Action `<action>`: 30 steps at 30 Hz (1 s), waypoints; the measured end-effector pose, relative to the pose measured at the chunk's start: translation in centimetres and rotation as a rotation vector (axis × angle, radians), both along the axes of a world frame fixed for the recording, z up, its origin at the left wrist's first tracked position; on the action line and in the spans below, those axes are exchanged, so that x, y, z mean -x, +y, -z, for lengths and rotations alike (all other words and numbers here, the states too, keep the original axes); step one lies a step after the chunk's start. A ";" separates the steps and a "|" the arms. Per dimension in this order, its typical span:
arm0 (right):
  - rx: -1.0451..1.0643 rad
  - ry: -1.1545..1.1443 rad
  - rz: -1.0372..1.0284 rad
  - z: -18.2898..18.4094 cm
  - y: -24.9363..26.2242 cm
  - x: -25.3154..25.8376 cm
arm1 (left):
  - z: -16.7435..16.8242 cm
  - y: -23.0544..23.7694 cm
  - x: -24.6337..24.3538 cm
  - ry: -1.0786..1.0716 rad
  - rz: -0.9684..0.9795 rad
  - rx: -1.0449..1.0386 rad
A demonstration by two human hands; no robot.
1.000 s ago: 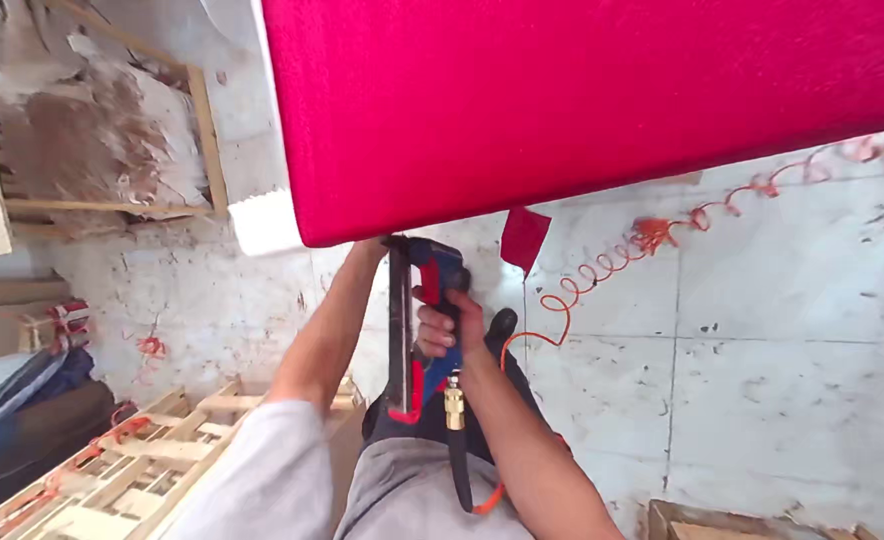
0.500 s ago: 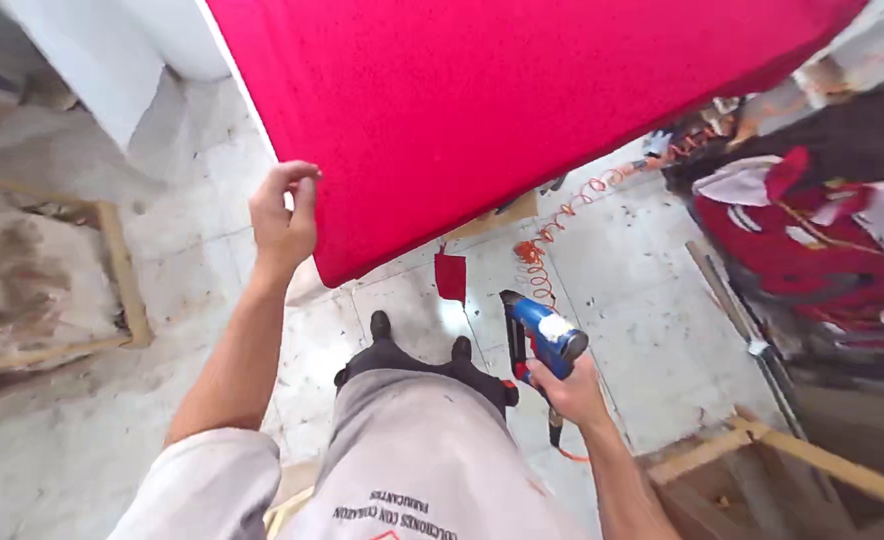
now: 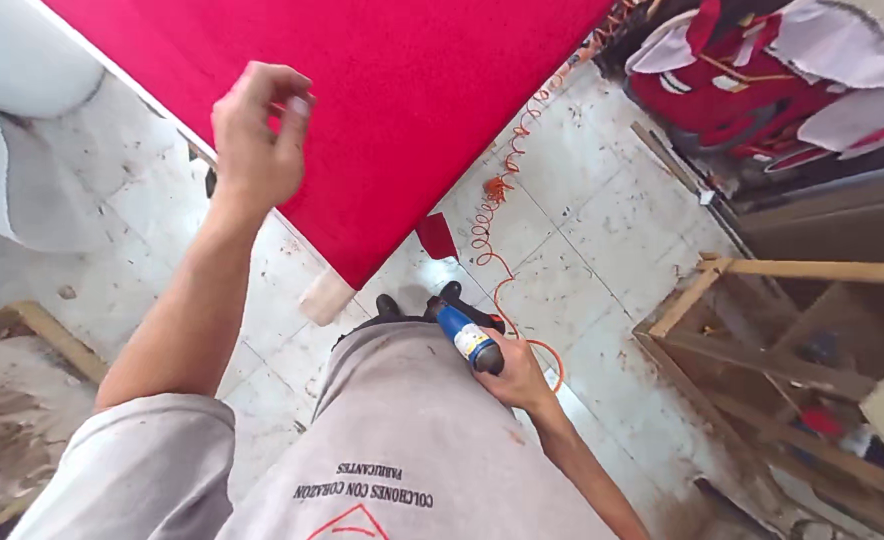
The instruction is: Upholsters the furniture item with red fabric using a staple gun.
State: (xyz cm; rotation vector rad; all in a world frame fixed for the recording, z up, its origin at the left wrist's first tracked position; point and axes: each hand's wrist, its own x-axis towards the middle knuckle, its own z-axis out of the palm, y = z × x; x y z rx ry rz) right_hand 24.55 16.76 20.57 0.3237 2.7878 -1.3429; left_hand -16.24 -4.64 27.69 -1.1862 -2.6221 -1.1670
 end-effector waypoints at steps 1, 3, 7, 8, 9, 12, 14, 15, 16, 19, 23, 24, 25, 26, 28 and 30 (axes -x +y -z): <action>0.005 -0.009 0.037 -0.2 -0.2 -0.5 | -0.1 1.3 -0.3 0.003 0.067 0.046; -0.011 -0.010 0.111 -0.4 -0.6 -1.0 | 0.5 4.8 -0.6 0.031 0.203 0.125; -0.045 -0.070 0.215 -0.1 -1.4 -0.9 | 4.4 12.2 -0.5 0.110 0.489 0.251; -0.038 -0.091 0.229 0.1 -1.5 -0.4 | 5.5 13.5 -0.4 0.129 0.544 0.292; -0.029 -0.114 0.238 0.3 -1.4 0.4 | 6.8 14.5 -0.1 0.155 0.586 0.343; -0.003 -0.146 0.240 0.5 -0.5 2.9 | 8.6 14.8 0.4 0.213 0.646 0.469; -0.005 -0.126 0.226 0.1 0.2 4.5 | 8.6 13.5 0.5 0.218 0.659 0.506; -0.024 -0.100 0.221 -0.2 0.7 5.5 | 8.5 12.8 0.6 0.223 0.652 0.514; -0.050 -0.077 0.221 -0.6 1.2 6.5 | 8.5 11.8 0.7 0.224 0.639 0.514; -0.120 -0.049 0.277 -1.9 1.5 8.9 | 8.9 8.0 1.0 0.194 0.653 0.495; -0.107 -0.078 0.408 -3.5 -0.2 11.2 | 9.6 3.5 0.9 0.146 0.707 0.475; -0.092 -0.089 0.425 -4.0 -0.8 11.4 | 9.7 2.6 0.5 0.128 0.712 0.468; -0.080 -0.093 0.433 -4.6 -1.3 11.7 | 9.9 1.9 0.1 0.114 0.713 0.459; -0.077 -0.090 0.432 -5.1 -1.6 12.1 | 10.0 1.6 0.0 0.110 0.708 0.446; -0.092 -0.094 0.409 -6.1 -2.3 12.6 | 10.2 1.3 -0.3 0.101 0.702 0.440; -0.139 -0.094 0.366 -7.1 -2.9 13.2 | 10.2 1.0 -0.4 0.095 0.697 0.450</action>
